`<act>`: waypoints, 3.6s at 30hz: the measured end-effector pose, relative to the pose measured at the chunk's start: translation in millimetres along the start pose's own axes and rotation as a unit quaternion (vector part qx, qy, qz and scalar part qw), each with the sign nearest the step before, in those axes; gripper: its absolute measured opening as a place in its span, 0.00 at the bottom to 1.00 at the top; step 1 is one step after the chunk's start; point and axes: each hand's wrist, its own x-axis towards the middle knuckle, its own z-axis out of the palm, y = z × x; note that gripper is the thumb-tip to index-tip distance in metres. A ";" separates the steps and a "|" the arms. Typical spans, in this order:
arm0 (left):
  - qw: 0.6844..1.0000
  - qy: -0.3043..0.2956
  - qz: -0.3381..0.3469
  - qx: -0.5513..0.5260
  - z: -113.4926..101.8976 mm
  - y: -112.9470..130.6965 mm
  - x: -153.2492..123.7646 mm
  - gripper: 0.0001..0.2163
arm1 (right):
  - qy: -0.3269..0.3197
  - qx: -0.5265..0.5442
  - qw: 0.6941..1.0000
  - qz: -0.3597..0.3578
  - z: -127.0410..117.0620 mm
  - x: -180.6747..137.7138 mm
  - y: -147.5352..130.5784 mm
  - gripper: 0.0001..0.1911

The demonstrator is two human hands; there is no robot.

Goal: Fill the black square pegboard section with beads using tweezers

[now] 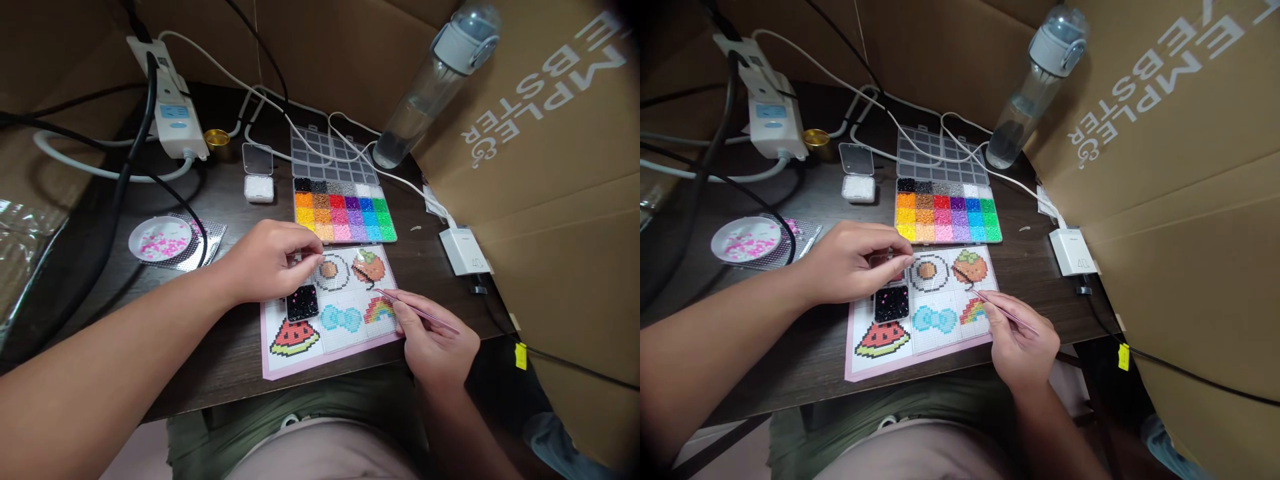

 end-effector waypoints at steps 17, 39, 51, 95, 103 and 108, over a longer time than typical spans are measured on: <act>1.000 0.000 0.004 0.001 0.0 -0.7 0.3 0.06 | -0.018 -0.033 0.999 0.013 -0.4 0.6 0.6 0.08; 1.000 -0.014 -0.011 -0.002 0.1 -0.3 -1.5 0.06 | 0.065 0.024 0.997 0.030 2.2 -3.7 -9.7 0.08; 1.000 -0.008 -0.008 0.003 -0.2 0.8 -0.5 0.06 | 0.087 0.178 0.978 0.067 3.2 7.6 5.1 0.09; 1.000 -0.007 -0.004 -0.003 1.5 -0.5 -2.4 0.06 | 0.119 0.212 0.965 0.098 7.4 15.9 -3.6 0.08; 1.000 -0.002 -0.005 -0.003 2.1 0.4 -2.3 0.05 | 0.147 0.223 0.958 0.101 7.6 14.8 -0.1 0.11; 1.000 0.006 0.003 0.000 2.4 -0.4 -2.2 0.05 | 0.147 0.209 0.963 0.080 9.7 16.4 1.3 0.10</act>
